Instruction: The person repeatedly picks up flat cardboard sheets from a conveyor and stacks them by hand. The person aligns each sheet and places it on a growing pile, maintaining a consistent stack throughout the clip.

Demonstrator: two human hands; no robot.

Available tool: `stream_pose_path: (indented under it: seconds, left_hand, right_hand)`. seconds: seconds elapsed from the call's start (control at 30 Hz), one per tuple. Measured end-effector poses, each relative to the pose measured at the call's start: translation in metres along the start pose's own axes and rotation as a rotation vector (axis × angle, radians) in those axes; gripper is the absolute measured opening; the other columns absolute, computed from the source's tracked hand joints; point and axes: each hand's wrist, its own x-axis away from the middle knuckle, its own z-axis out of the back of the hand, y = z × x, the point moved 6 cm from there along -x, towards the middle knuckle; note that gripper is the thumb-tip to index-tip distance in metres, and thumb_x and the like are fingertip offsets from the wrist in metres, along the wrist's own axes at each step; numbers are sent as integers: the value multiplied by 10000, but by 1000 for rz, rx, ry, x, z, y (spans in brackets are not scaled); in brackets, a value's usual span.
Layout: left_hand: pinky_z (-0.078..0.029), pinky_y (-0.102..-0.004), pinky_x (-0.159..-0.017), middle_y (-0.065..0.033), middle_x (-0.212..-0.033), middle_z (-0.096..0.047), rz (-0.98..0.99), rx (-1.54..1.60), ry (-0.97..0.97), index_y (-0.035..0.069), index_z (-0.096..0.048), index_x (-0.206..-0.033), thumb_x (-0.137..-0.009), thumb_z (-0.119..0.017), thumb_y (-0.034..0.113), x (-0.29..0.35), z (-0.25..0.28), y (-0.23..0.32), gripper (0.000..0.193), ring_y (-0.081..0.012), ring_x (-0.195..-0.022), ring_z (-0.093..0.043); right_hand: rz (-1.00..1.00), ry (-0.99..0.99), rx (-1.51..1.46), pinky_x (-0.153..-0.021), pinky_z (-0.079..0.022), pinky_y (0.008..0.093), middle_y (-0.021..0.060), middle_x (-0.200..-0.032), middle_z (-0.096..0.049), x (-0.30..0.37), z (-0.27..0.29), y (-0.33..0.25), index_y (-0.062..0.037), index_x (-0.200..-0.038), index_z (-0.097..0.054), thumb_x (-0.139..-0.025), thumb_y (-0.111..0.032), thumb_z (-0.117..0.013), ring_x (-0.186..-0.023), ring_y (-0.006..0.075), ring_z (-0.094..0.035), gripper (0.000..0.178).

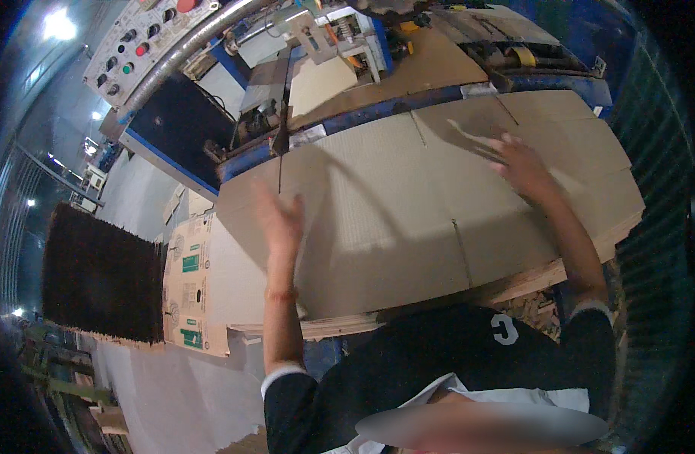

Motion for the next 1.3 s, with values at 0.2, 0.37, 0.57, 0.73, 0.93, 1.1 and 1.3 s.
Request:
stream_pose_path:
  seconds: [0.2, 0.37, 0.57, 0.73, 0.93, 1.1, 1.3]
  left_hand:
    - [-399, -443, -914, -307, -1166, -500, 949, -54, 620, -138, -375, -1239, -842, -619, 288, 155, 147, -97, 631, -368, -1057, -507]
    - [-357, -420, -962, -283, -1249, -446, 1115, -17, 312, -143, -322, -1279, -826, -613, 276, 168, 122, -107, 683, -353, -1111, -469]
    - [-352, -412, -995, -253, -1348, -361, 908, 93, 408, -81, -379, -1261, -824, -605, 225, 139, 162, -102, 580, -303, -1215, -401]
    - [-423, -377, -934, -221, -1259, -458, 793, 865, 756, -59, -454, -1199, -847, -556, 148, 129, 175, -136, 421, -269, -1132, -476]
    - [-446, -340, -870, -117, -1080, -556, 1035, 1067, 536, -39, -526, -1089, -808, -592, 81, 143, 141, -165, 313, -208, -942, -539]
    - [-423, -335, -872, -123, -1062, -566, 704, 476, 55, -30, -534, -1129, -841, -563, 105, 169, 153, -93, 319, -206, -957, -526]
    - [-310, -409, -1042, -193, -1300, -477, 46, 446, -434, 41, -598, -1154, -799, -485, -19, 150, 97, 28, 376, -329, -1240, -426]
  right_hand:
    - [-721, 511, 406, -1048, -299, 394, 214, -1354, -390, 192, 39, 165, -12, -1250, -485, -838, -258, -601, -1272, 340, -352, 494]
    - [-991, 377, 321, -986, -349, 390, 229, -1332, -413, 256, 8, 250, 1, -1308, -407, -851, -410, -569, -1225, 353, -402, 636]
    - [-887, 1022, -331, -954, -375, 361, 159, -1176, -558, 254, 35, 218, 15, -1237, -482, -838, -330, -598, -1081, 287, -525, 540]
    - [-629, 1407, -983, -874, -432, 346, 101, -1160, -557, 229, 71, 232, 13, -1229, -477, -823, -105, -577, -1006, 247, -551, 435]
    - [-277, 1120, -997, -932, -387, 318, 116, -1224, -517, 215, 151, 139, 15, -1300, -389, -823, -2, -529, -1075, 226, -518, 498]
    - [-646, 950, -382, -876, -439, 358, 138, -1094, -597, 267, 91, 0, -15, -1109, -560, -835, -121, -582, -1012, 253, -570, 295]
    - [452, 104, -117, -895, -460, 426, 50, -1153, -601, 211, 4, -97, -138, -1053, -624, -746, -119, -641, -1094, 273, -550, 308]
